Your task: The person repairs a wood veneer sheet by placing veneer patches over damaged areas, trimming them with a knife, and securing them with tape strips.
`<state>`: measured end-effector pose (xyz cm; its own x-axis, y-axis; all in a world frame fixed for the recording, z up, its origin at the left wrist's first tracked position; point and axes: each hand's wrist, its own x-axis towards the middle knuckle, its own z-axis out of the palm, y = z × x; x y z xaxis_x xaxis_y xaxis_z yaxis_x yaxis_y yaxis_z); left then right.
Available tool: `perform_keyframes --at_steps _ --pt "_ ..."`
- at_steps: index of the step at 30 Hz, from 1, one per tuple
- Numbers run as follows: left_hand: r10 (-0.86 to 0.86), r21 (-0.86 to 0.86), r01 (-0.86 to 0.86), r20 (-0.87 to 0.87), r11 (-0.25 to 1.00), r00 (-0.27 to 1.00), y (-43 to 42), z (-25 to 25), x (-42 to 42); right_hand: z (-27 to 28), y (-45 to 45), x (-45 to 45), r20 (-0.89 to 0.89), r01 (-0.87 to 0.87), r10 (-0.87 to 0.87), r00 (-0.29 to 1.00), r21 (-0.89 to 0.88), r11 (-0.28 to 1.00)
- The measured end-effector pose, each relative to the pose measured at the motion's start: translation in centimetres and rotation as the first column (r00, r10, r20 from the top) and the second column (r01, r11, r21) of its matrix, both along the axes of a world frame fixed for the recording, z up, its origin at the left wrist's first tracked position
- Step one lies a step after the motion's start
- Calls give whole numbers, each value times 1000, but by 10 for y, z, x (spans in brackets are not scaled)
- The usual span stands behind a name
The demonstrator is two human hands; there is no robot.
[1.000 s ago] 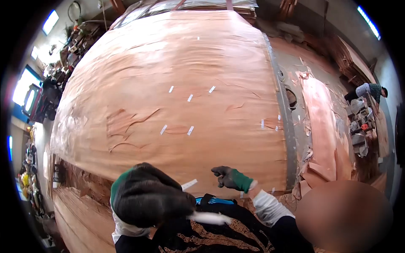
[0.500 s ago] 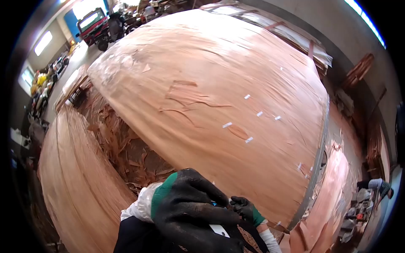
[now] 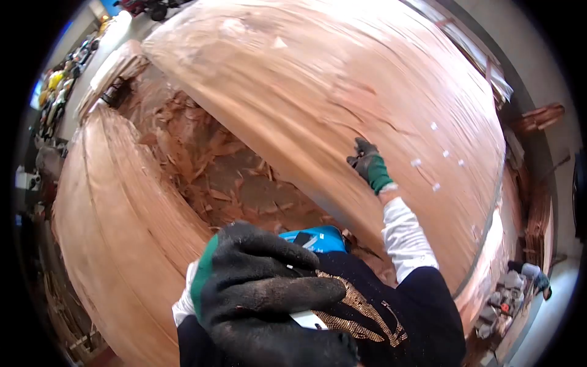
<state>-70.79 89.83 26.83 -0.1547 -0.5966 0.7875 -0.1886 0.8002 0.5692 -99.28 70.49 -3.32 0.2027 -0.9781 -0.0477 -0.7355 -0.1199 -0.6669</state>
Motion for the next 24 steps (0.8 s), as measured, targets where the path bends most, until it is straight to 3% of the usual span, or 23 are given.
perform_keyframes --at_steps 2,3,4,6,9,10,11,12,13,14,15,16,17,19,20,22,24 --pt "-74 -25 77 95 997 993 -12 -9 48 -28 -82 25 -269 -44 -20 963 -228 973" --pt "-102 -35 108 135 994 986 -21 -11 71 -55 -124 26 -333 -26 -59 941 -247 969" --pt "-87 73 76 158 994 984 -27 -9 90 -72 -157 22 -398 -4 -103 912 -259 966" --pt "-10 301 -5 48 954 999 -41 -19 120 -53 -189 32 -475 81 -172 863 -207 975" --pt "-31 489 88 -124 868 992 -89 -61 188 -54 -223 30 -613 174 -144 777 -10 985" --pt "75 443 -63 -10 895 997 -116 -80 219 -52 -228 31 -652 203 -95 752 91 975" --pt "184 381 -208 97 901 978 -144 -92 252 -48 -224 29 -641 166 -88 763 62 984" --pt "248 461 -226 12 858 969 -167 -99 284 -49 -216 28 -631 129 -79 772 35 991" --pt "351 476 -320 26 819 936 -192 -117 325 -68 -205 23 -495 281 -287 820 -89 956" --pt "470 612 -398 48 684 882 -219 -146 400 -66 -187 23 -573 258 -283 769 -127 958" --pt "417 653 -69 -395 754 819 -234 -195 466 -79 -185 21 -548 180 -291 784 -248 952" --pt "471 675 -116 -370 729 801 -233 -208 506 -91 -182 19 -497 259 -391 775 -315 913" --pt "641 811 -320 -86 490 762 -229 -221 545 -84 -177 28 -440 335 -458 772 -330 883" --pt "778 856 -410 14 316 629 -203 -267 618 -66 -200 49 -387 557 -639 665 -312 769" --pt "830 870 -362 -91 335 550 -186 -287 645 -53 -224 66 -399 544 -645 652 -347 764" --pt "932 933 -314 -53 174 359 -163 -304 679 -25 -285 107 -426 516 -662 617 -416 749" --pt "971 975 -197 -52 99 233 -153 -346 731 2 -370 180 -341 458 -623 704 -453 765"
